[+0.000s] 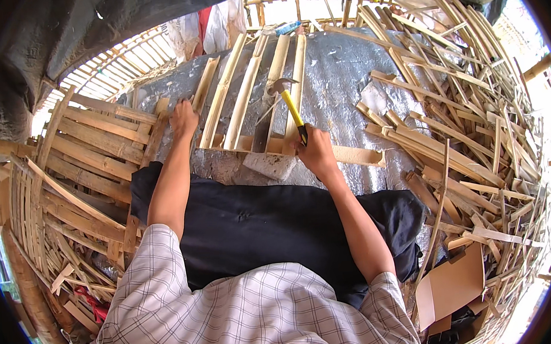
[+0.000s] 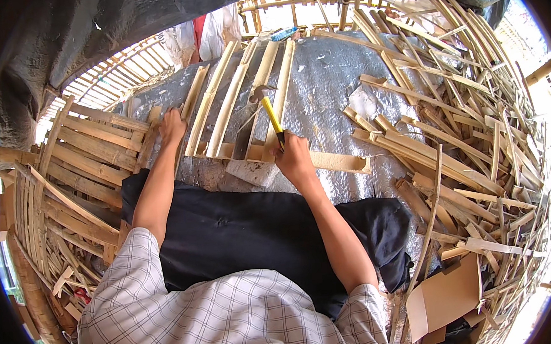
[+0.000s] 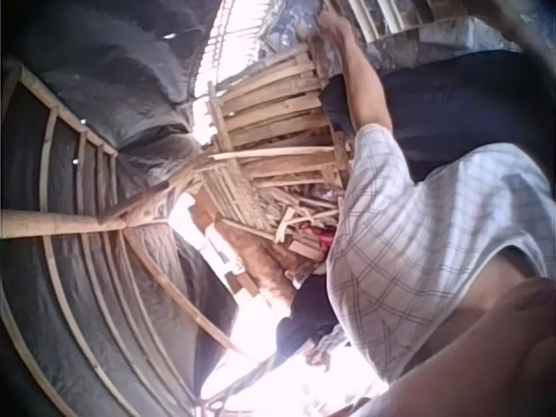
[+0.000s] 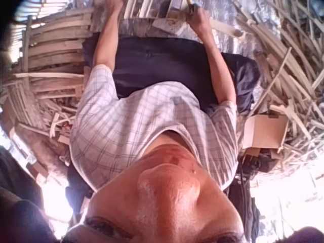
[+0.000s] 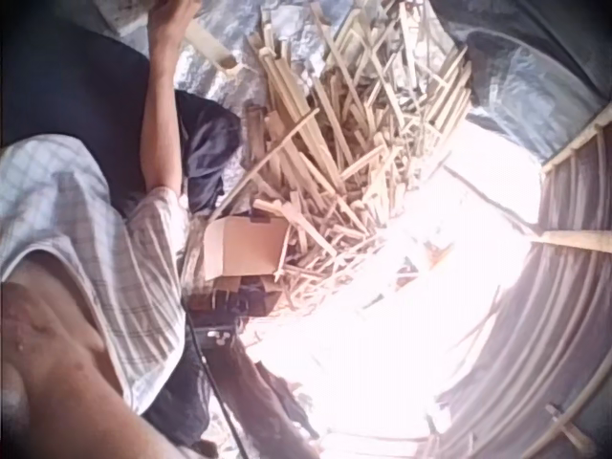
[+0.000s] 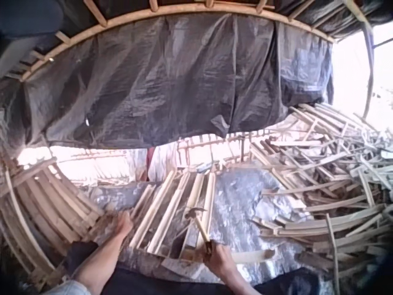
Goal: The person uses a hammer to nail thin wood strips onto a wooden frame while sitting on the floor surrounded by wood debris.
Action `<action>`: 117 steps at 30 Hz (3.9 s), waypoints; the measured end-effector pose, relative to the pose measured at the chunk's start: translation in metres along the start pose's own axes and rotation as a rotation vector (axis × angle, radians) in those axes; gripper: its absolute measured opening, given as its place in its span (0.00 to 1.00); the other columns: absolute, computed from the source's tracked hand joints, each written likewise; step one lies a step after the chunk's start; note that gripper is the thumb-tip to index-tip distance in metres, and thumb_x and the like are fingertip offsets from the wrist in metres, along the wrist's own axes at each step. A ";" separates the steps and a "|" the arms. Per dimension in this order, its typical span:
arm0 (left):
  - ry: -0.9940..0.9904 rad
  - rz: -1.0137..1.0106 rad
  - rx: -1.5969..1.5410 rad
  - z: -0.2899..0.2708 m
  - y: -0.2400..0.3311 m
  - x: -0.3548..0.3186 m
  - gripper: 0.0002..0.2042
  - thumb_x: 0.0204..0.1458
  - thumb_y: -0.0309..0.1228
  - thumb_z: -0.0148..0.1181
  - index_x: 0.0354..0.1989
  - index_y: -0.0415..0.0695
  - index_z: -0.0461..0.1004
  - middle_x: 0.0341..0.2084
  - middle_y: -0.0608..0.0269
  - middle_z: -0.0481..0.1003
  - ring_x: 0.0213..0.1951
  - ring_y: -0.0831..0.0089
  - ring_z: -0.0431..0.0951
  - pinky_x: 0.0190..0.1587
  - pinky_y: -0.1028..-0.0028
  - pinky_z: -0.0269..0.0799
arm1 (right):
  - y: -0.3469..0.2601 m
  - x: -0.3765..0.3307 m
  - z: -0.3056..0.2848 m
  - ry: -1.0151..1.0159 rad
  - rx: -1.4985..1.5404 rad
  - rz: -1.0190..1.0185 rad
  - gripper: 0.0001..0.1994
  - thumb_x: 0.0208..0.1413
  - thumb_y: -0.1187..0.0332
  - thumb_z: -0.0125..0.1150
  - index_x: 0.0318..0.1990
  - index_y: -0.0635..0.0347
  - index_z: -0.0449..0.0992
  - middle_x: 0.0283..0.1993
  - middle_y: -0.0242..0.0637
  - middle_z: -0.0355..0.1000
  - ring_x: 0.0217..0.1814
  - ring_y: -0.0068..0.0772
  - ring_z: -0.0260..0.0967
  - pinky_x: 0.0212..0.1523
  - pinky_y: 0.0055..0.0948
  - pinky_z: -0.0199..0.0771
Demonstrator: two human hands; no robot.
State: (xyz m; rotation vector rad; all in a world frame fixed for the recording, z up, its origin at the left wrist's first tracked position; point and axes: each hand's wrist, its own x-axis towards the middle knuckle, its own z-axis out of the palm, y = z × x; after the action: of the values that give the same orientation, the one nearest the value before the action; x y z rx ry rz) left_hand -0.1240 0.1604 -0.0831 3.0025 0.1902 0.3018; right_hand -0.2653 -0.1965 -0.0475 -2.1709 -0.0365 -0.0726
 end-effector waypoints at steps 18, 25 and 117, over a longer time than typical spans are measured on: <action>-0.324 0.739 -0.905 -0.080 0.141 -0.095 0.04 0.51 0.20 0.63 0.35 0.38 0.78 0.29 0.61 0.75 0.32 0.70 0.76 0.37 0.71 0.71 | 0.003 0.003 0.004 0.057 -0.090 -0.078 0.14 0.43 0.72 0.76 0.31 0.67 0.74 0.29 0.54 0.75 0.34 0.61 0.75 0.34 0.45 0.73; -0.315 0.835 -0.933 -0.072 0.161 -0.110 0.10 0.47 0.15 0.61 0.38 0.38 0.74 0.30 0.60 0.75 0.32 0.69 0.77 0.38 0.70 0.73 | -0.014 0.001 -0.003 0.035 -0.010 -0.017 0.14 0.47 0.68 0.74 0.29 0.69 0.75 0.28 0.57 0.75 0.32 0.61 0.75 0.32 0.46 0.73; -0.466 0.601 -1.148 -0.048 0.152 -0.108 0.20 0.49 0.22 0.69 0.42 0.42 0.61 0.33 0.56 0.82 0.40 0.69 0.85 0.43 0.70 0.80 | -0.060 -0.099 -0.058 -0.033 -0.146 0.108 0.13 0.66 0.66 0.57 0.38 0.71 0.71 0.29 0.59 0.72 0.33 0.64 0.69 0.34 0.48 0.67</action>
State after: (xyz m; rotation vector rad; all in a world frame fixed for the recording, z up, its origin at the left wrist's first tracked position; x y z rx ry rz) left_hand -0.2216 0.0007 -0.0371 1.8246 -0.6893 -0.2043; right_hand -0.3690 -0.2105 0.0276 -2.3160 0.0693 0.0230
